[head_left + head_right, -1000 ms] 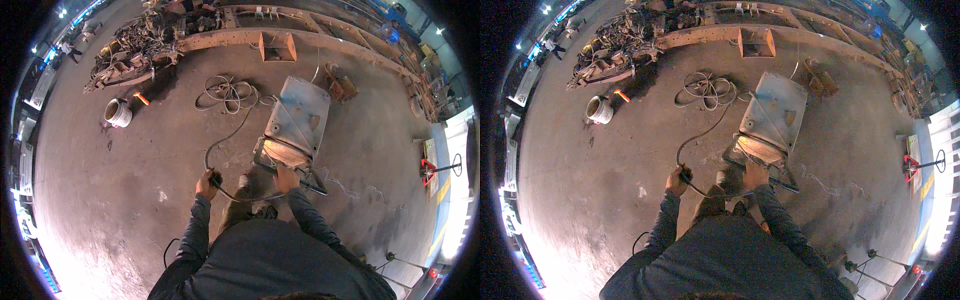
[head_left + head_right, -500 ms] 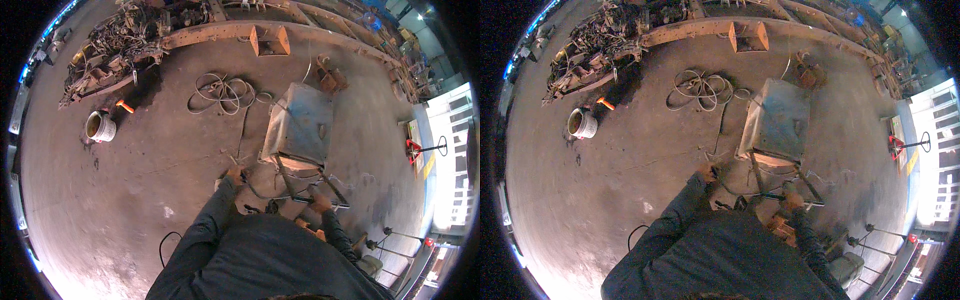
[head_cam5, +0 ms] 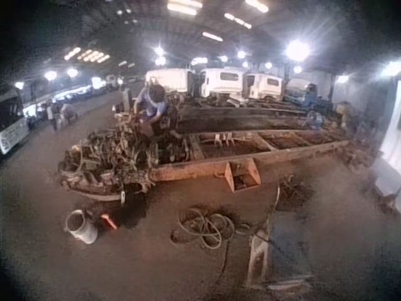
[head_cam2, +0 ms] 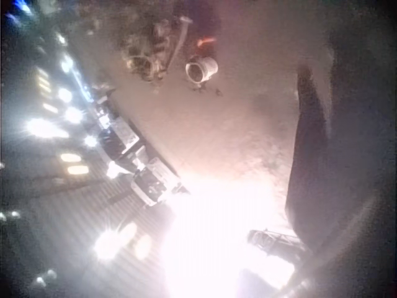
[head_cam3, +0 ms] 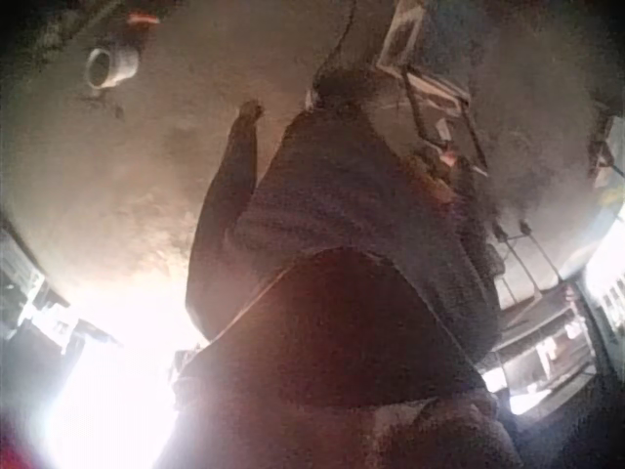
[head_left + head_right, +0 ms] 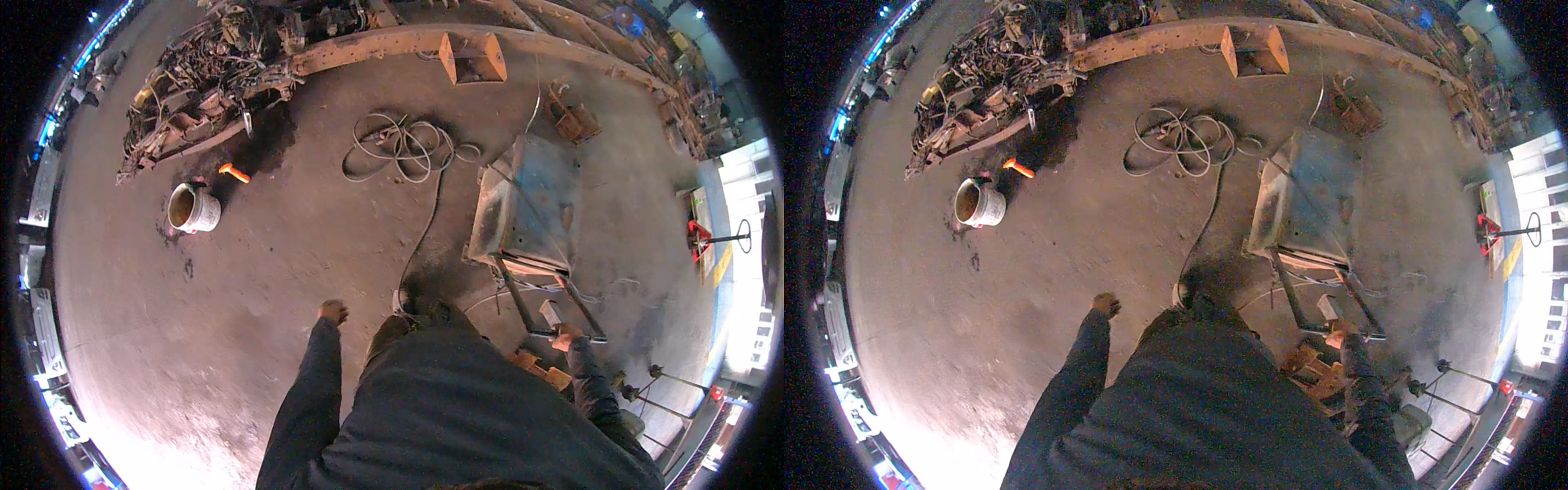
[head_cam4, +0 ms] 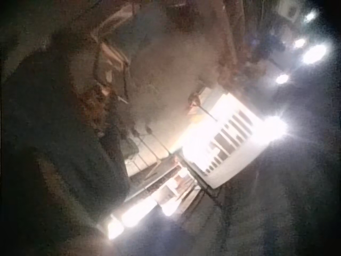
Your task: The person positions a metal frame on the floor, then uses a welding torch to join sections of the frame, producing bright sparks. After welding, the person uses a chipping hammer to remove slag from the welds.
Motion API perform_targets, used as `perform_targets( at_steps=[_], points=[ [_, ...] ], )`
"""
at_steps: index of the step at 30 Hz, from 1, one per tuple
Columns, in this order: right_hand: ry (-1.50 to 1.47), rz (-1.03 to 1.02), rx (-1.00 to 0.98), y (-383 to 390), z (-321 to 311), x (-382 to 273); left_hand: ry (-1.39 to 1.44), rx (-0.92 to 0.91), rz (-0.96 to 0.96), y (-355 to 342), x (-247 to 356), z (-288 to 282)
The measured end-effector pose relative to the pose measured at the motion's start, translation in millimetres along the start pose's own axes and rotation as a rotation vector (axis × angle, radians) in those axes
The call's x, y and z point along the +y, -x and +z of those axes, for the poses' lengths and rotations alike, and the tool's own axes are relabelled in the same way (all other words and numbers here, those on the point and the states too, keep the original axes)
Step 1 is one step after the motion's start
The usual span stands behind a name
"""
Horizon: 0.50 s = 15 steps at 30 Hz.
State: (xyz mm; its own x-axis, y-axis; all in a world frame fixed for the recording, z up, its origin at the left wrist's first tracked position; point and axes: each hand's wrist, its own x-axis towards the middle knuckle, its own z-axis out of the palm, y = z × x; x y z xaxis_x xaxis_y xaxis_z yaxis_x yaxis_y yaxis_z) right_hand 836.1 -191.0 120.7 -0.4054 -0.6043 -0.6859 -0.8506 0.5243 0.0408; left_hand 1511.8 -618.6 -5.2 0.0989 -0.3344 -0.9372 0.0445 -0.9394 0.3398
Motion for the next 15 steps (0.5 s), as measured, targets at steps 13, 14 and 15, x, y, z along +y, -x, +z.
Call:
perform_targets(
  at_steps=[13, 14, 15],
  points=[
    [-0.114, -0.168, -0.231, -60.2, 98.7, 95.7, -1.469, -0.054, 0.605, 28.0, -60.3, -50.5],
    [-0.095, -0.209, -0.215, -78.0, 84.0, 89.5, -1.409, -0.040, 0.589, 24.5, -62.4, -51.7],
    [-0.095, -0.213, -0.218, -74.2, 84.2, 99.4, -1.395, -0.086, 0.600, 17.4, -65.8, -38.4]
  ],
)
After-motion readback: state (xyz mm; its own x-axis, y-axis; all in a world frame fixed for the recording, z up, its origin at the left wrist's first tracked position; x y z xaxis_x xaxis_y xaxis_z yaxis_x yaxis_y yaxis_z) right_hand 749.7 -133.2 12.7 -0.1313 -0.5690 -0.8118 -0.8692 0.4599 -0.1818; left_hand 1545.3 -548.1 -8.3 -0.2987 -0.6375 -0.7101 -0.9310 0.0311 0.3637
